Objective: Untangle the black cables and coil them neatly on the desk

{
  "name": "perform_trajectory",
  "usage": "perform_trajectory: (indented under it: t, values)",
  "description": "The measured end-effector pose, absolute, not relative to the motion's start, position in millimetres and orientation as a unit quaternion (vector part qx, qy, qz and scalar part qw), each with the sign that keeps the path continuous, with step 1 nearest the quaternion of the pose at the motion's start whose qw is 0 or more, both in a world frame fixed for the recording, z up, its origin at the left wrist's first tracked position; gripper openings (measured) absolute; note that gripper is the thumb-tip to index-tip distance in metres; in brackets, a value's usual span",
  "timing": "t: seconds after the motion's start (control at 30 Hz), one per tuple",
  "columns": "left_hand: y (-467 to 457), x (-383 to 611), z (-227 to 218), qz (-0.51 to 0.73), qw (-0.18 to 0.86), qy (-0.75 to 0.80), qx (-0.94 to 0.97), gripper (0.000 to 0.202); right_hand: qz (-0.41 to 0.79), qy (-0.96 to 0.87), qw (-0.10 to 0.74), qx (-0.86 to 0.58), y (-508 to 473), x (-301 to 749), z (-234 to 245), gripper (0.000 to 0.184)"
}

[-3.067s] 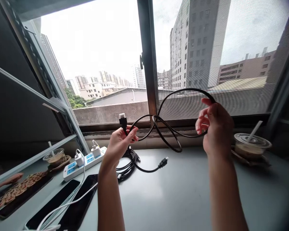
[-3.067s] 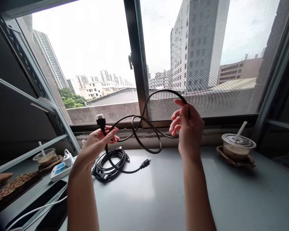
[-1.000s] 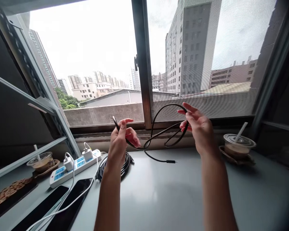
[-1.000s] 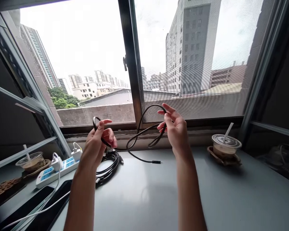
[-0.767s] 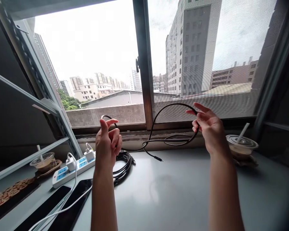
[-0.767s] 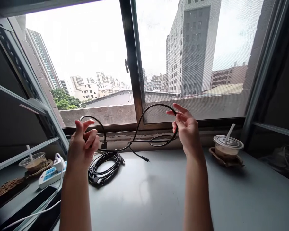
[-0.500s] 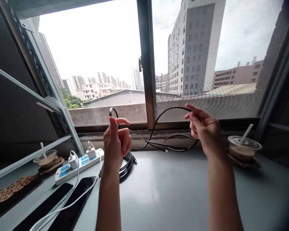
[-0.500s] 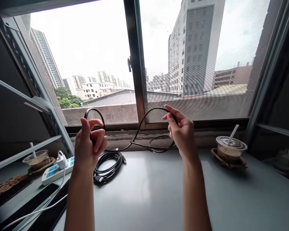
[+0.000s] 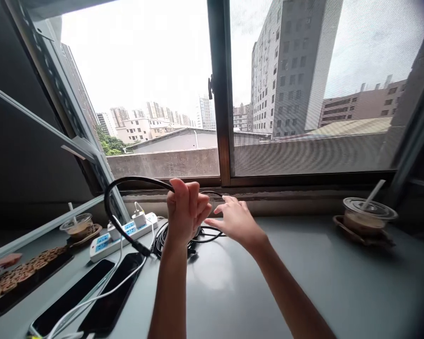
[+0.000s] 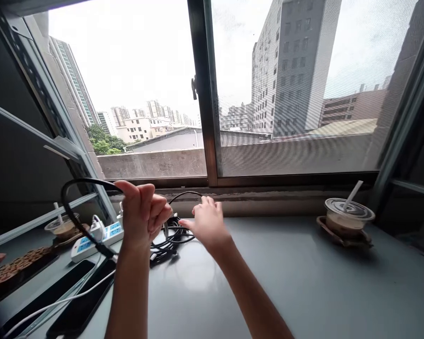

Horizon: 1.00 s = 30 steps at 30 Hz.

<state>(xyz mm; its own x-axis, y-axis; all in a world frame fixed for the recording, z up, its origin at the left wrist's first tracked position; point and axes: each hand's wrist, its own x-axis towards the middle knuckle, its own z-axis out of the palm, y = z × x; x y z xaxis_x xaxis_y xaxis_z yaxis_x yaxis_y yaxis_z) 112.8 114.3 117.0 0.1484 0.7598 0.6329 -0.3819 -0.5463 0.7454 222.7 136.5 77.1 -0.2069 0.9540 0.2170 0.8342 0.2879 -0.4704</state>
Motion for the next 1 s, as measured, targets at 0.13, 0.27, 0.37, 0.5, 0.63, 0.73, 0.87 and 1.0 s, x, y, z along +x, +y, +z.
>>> perform_trajectory:
  t: [0.13,0.27,0.37,0.5,0.63,0.73,0.87,1.0]
  values:
    - [113,106,119,0.621,0.483,0.14,0.602,0.073,0.19,-0.823,0.225,-0.486,141,207,67,0.028]
    - [114,97,119,0.611,0.509,0.126,0.593,0.074,0.213,-0.842,0.22,-0.445,144,201,60,0.028]
    - [114,92,118,0.607,0.518,0.12,0.591,0.073,0.275,-0.838,0.215,-0.418,142,204,60,0.033]
    - [111,90,122,0.606,0.509,0.124,0.599,0.068,0.267,-0.805,0.291,-0.443,144,214,66,0.032]
    - [110,94,125,0.628,0.475,0.2,0.583,0.062,0.206,-0.774,0.383,-0.46,150,224,74,0.038]
    - [116,96,123,0.628,0.454,0.266,0.573,0.054,0.169,-0.743,0.474,-0.442,155,234,77,0.041]
    - [128,91,117,0.672,0.39,0.316,0.545,0.048,0.105,-0.692,0.572,-0.427,160,249,79,0.037]
    - [140,80,112,0.72,0.315,0.335,0.52,0.044,0.046,-0.622,0.635,-0.457,167,264,80,0.037]
